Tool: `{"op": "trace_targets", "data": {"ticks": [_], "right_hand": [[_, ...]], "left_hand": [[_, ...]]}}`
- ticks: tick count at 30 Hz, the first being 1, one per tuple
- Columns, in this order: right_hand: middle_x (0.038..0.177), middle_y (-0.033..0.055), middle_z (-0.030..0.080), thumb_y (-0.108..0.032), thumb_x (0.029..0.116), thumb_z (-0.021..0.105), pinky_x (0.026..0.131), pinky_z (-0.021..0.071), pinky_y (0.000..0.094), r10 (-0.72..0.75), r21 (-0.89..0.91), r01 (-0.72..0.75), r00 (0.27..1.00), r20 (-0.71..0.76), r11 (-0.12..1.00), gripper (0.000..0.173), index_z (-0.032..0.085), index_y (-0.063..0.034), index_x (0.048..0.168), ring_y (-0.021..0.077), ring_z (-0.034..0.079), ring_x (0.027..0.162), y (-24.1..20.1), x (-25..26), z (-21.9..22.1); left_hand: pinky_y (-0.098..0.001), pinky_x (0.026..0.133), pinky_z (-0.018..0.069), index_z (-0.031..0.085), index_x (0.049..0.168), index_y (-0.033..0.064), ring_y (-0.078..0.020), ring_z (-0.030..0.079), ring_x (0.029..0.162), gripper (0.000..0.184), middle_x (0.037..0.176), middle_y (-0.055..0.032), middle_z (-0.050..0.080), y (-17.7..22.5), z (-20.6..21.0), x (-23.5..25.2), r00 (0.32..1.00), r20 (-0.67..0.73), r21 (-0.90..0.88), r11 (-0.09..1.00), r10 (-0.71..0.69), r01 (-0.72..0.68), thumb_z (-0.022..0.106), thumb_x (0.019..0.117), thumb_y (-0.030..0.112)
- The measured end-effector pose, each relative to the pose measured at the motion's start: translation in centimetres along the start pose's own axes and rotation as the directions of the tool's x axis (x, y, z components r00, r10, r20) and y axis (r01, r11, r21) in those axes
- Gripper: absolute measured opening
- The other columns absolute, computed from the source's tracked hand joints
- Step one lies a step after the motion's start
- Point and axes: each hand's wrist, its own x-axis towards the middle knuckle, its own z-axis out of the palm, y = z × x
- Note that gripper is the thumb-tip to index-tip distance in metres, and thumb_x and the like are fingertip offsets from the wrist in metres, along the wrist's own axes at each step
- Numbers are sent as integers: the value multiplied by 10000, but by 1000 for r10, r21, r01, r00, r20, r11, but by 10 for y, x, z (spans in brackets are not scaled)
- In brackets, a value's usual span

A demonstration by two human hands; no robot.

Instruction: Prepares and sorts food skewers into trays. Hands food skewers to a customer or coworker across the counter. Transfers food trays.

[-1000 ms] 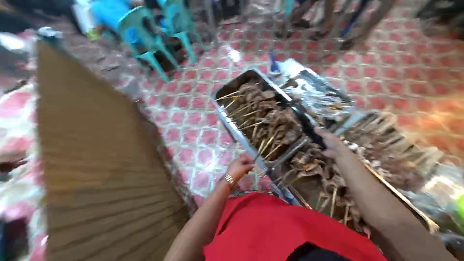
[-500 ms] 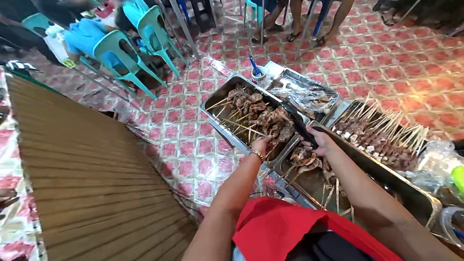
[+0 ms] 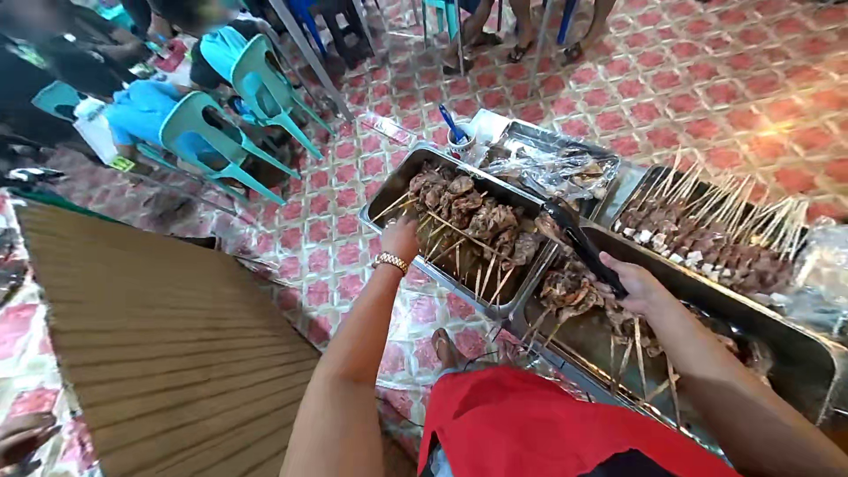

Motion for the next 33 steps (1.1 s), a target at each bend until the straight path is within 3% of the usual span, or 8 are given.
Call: {"op": "trace_targets", "data": {"ticks": [6,12,16,18,20,24,27,33], "right_hand": [[830,-5,622,-356,1134,274,436,391,157,-17,70,16,1000,11,997,447,599,-67,1240,26,465,497,0,1,19],[854,14,622,-334,1135,287,464,412,176,-45,132,43,999,9,990,436,580,-48,1286,46,485,523,-9,6,47],[846,12,612,-349,1136,250,465,413,168,-43,189,28,997,72,982,461,572,-54,1284,42,486,524,-13,4,53],[839,10,610,-320,1132,253,463,421,159,-76,198,63,995,62,978,439,568,-44,1263,34,489,519,-16,2,53],[833,15,611,-223,1121,350,484,430,172,-156,96,162,986,-66,982,323,582,-18,1213,38,488,527,-24,-6,58],[863,49,616,-187,1076,539,576,464,221,-315,-209,269,920,-234,940,311,587,23,1302,61,518,604,-34,-10,60],[853,48,615,-229,1072,551,556,454,230,-340,-213,289,903,-264,933,313,600,-6,1287,68,507,590,-32,0,61],[844,30,599,-256,1089,507,518,438,215,-285,-54,280,933,-220,958,308,592,-33,1284,64,492,564,-33,7,70]], "left_hand": [[-635,1098,377,608,1401,75,-430,491,1354,476,1449,-180,559,27,17,66,941,201,285,903,273,-323,593,936,-22],[-651,1170,282,737,1145,41,-413,482,1355,243,1397,-157,596,34,39,119,843,378,370,772,384,-517,587,954,17],[-620,1165,303,728,1185,69,-381,536,1310,252,1341,-147,637,33,24,117,795,451,386,714,407,-584,612,961,65],[-615,1123,363,735,1160,82,-384,588,1240,225,1227,-160,688,26,10,103,826,397,369,755,399,-542,643,956,108],[-642,1074,397,754,1100,74,-406,615,1182,187,1165,-182,706,5,-4,78,882,294,278,850,367,-447,684,933,116],[-685,1050,403,702,1188,11,-454,605,1206,262,1233,-248,670,-24,-33,-6,950,263,-35,985,170,-167,583,1031,184],[-610,1035,450,686,1214,2,-393,633,1160,276,1222,-225,670,-13,-29,-63,959,262,-241,970,111,-46,568,1045,186],[-472,931,523,687,1167,3,-264,667,999,222,1142,-171,681,16,-10,-125,978,183,-466,885,98,-1,578,1031,140]]}}
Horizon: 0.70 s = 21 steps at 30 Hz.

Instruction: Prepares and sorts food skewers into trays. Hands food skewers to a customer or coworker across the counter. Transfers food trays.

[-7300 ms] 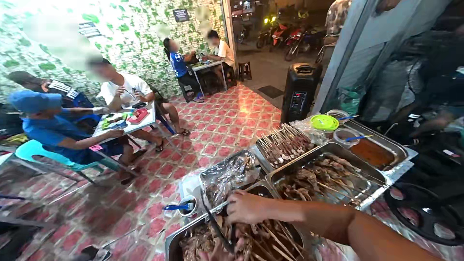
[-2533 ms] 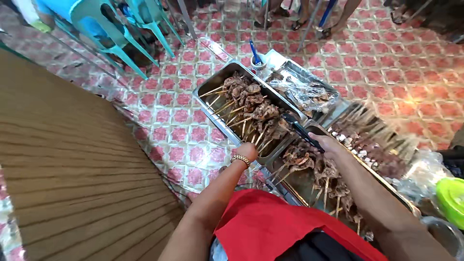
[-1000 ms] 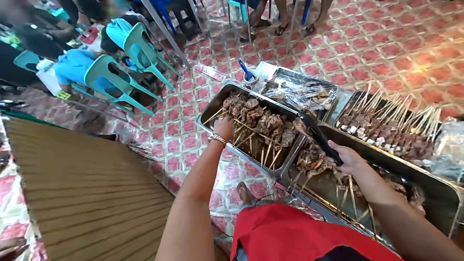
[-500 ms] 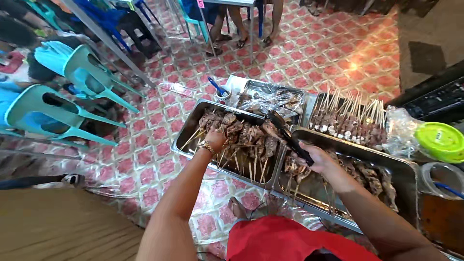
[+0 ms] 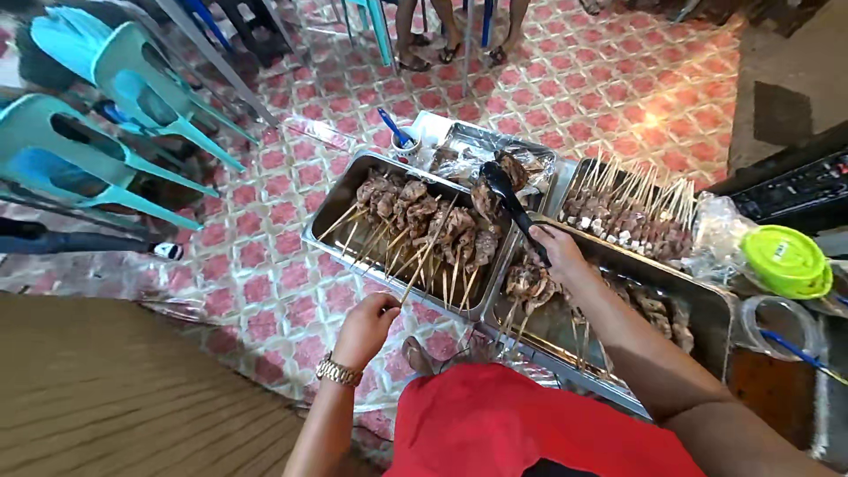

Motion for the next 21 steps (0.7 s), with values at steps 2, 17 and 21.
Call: {"op": "trace_targets", "data": {"ticks": [2,17,21], "right_hand": [[830,26,602,-270,1103,467,487,431,202,29,92,-34,998,50,995,311,578,-39,1280,58,491,538,1,0,0],[809,24,616,-255,1123,376,473,427,184,11,108,-37,972,234,993,302,578,-40,1189,48,489,517,-1,-4,5],[833,30,601,-219,1106,458,503,425,200,21,-178,22,972,234,984,291,564,-1,1266,45,481,547,-11,5,-8]], "left_hand": [[-456,930,527,691,1162,5,-254,667,999,217,1155,-164,679,-1,6,-9,1000,-2,-14,1000,-8,8,581,1029,137],[-426,928,523,679,1181,0,-240,659,991,232,1173,-163,666,-5,18,-42,995,-46,-74,993,-91,87,568,1039,146],[-446,924,521,665,1208,4,-247,657,989,246,1172,-164,667,-14,18,-42,984,-59,-102,981,-171,164,559,1045,155]]}}
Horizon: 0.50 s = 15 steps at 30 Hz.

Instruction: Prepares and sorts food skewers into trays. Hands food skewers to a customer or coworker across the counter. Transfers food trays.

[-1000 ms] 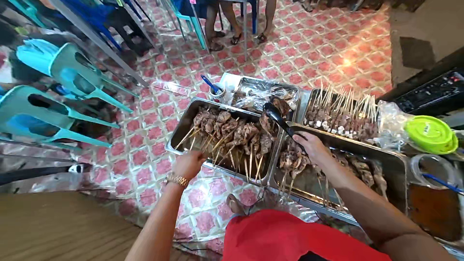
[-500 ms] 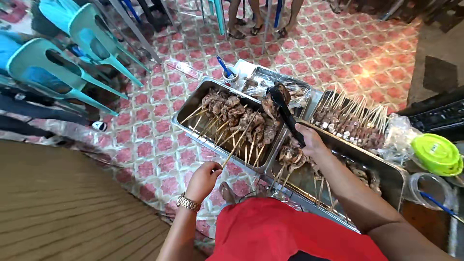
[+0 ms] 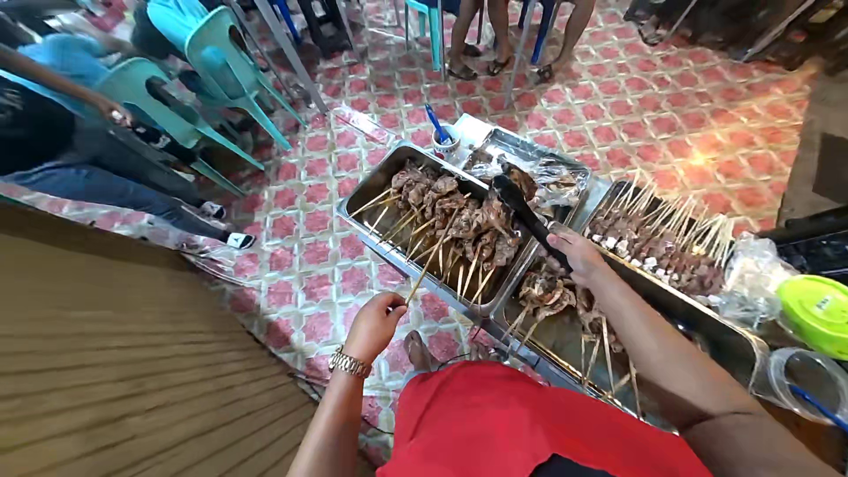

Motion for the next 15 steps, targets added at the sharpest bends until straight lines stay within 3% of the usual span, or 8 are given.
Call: {"op": "trace_targets", "data": {"ticks": [2,3,4,6,8,9,11,15], "right_hand": [[862,44,618,-208,1090,503,556,452,224,-56,-340,82,995,85,937,290,583,-5,1280,60,506,602,-10,14,-20],[957,106,656,-215,1076,544,667,492,317,-92,-522,159,984,152,838,344,585,7,1335,139,565,717,-18,24,-30],[1092,185,705,-246,1052,603,847,544,473,-140,-669,257,964,225,697,386,612,1,1348,268,669,913,-26,36,-41],[1283,228,669,-355,1017,651,1016,481,644,-207,-845,422,905,371,329,489,607,-43,1390,412,646,1187,-44,53,-47],[1362,237,620,-416,1018,628,976,497,654,-228,-872,490,846,482,-25,564,558,-42,1434,454,625,1213,-61,61,-38],[1353,250,619,-402,1018,633,951,506,652,-241,-850,515,816,526,-112,559,563,-21,1421,466,633,1190,-68,64,-31],[1278,264,644,-361,1014,647,912,523,647,-230,-806,560,772,592,-193,507,593,2,1364,474,653,1130,-82,76,-20],[1162,254,677,-358,994,672,908,485,691,132,-756,564,822,554,-332,418,663,-12,1229,480,644,1102,-153,96,28]], "left_hand": [[-458,944,517,667,1207,5,-257,659,1016,246,1187,-169,666,-7,-3,1,1000,-11,19,1000,-23,23,553,1049,156],[-463,952,513,668,1207,4,-263,658,1028,245,1196,-173,664,-10,-5,2,999,-19,29,999,-35,36,551,1050,152],[-467,959,511,668,1212,6,-267,657,1037,248,1203,-174,664,-13,-6,4,998,-27,43,998,-48,49,548,1051,152],[-472,973,508,663,1222,5,-275,657,1056,257,1217,-177,661,-19,-8,9,997,-35,70,995,-65,67,542,1054,157],[-471,987,505,664,1226,7,-276,656,1075,259,1230,-178,658,-21,-7,14,996,-37,81,993,-79,82,543,1053,158],[-474,996,503,665,1230,11,-277,655,1091,263,1238,-177,658,-22,-5,17,995,-36,80,992,-90,93,542,1054,162],[-487,1004,495,665,1234,22,-282,651,1109,266,1242,-172,660,-25,-1,21,992,-27,60,990,-125,126,540,1055,174],[-500,1030,480,665,1245,33,-285,643,1149,277,1248,-160,667,-37,5,28,979,37,65,978,-199,196,544,1053,191]]}}
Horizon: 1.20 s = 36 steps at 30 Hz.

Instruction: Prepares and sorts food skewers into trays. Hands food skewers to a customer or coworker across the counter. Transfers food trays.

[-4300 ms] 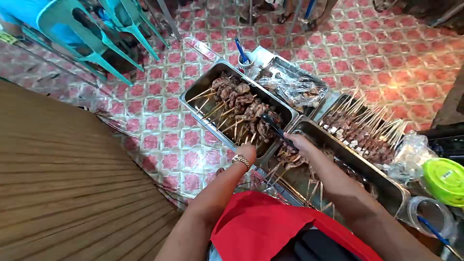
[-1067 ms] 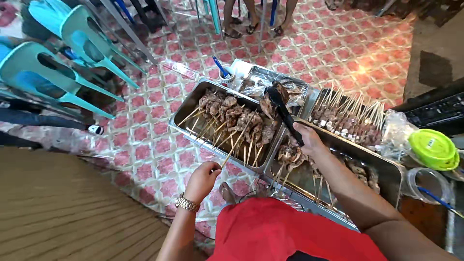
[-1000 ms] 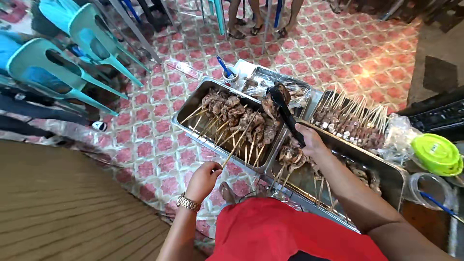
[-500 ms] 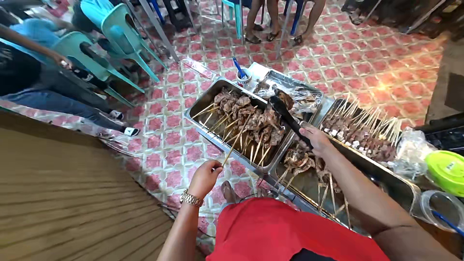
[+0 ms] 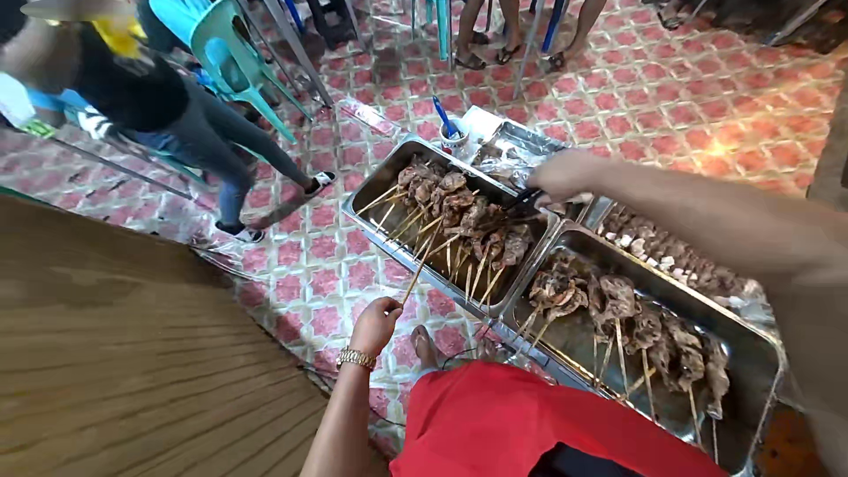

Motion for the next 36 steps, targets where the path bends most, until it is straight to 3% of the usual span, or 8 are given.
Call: {"op": "trace_targets", "data": {"ticks": [5,9,12,18,24,31,34,36], "right_hand": [[1015,224,696,-213,837,833,889,478,680,-43,-220,87,980,196,972,285,746,-32,1038,461,638,1051,-37,53,-69],[953,235,665,-170,980,626,810,506,636,68,59,-73,993,94,996,237,696,47,918,418,651,969,-74,98,-95],[1086,272,655,-123,1016,550,952,467,628,30,3,-30,999,30,1000,261,688,99,1011,446,611,1113,-83,124,-119],[1054,240,660,-135,915,740,875,479,628,57,-172,-54,998,14,984,209,696,46,1010,433,620,1070,-49,108,-146],[1075,263,680,-522,923,696,851,490,687,288,261,-250,950,-120,932,586,649,-2,1190,474,656,1044,-15,17,-41],[1195,239,642,-480,928,712,845,533,614,430,350,-435,898,98,830,599,605,31,1221,437,661,1069,-101,-24,32],[1065,232,688,-541,960,656,853,524,647,498,618,-506,843,204,602,567,684,-3,1134,411,674,1004,-77,-39,65],[847,134,665,-501,1023,585,645,493,444,508,828,-479,810,291,290,520,708,4,1043,225,574,679,-60,-44,95]], "left_hand": [[-490,1006,493,666,1242,28,-282,654,1110,274,1221,-164,676,-6,5,17,999,33,-26,1000,-7,7,549,1053,188],[-478,959,513,666,1220,11,-274,664,1035,265,1170,-169,681,-11,9,35,1000,23,-85,996,-2,4,557,1049,182],[-468,941,521,663,1215,2,-265,667,1006,259,1151,-172,681,-15,7,44,999,40,-99,995,1,3,560,1047,170],[-462,923,523,669,1198,6,-255,667,980,243,1129,-162,686,-17,3,60,998,69,-93,996,8,-1,562,1045,161],[-497,942,519,670,1217,18,-286,673,1022,257,1163,-170,689,-22,-16,56,999,43,-39,999,-8,10,559,1049,178],[-477,928,520,655,1227,2,-267,671,984,268,1136,-175,684,-29,-20,54,1000,30,-92,996,-1,4,544,1053,173],[-444,893,536,653,1218,-2,-235,674,930,262,1106,-163,688,-36,-14,55,1000,25,-137,990,18,-14,557,1048,174],[-423,851,534,649,1209,-3,-216,660,881,251,1072,-154,682,-43,-8,54,999,37,-171,985,22,-15,564,1046,169]]}}
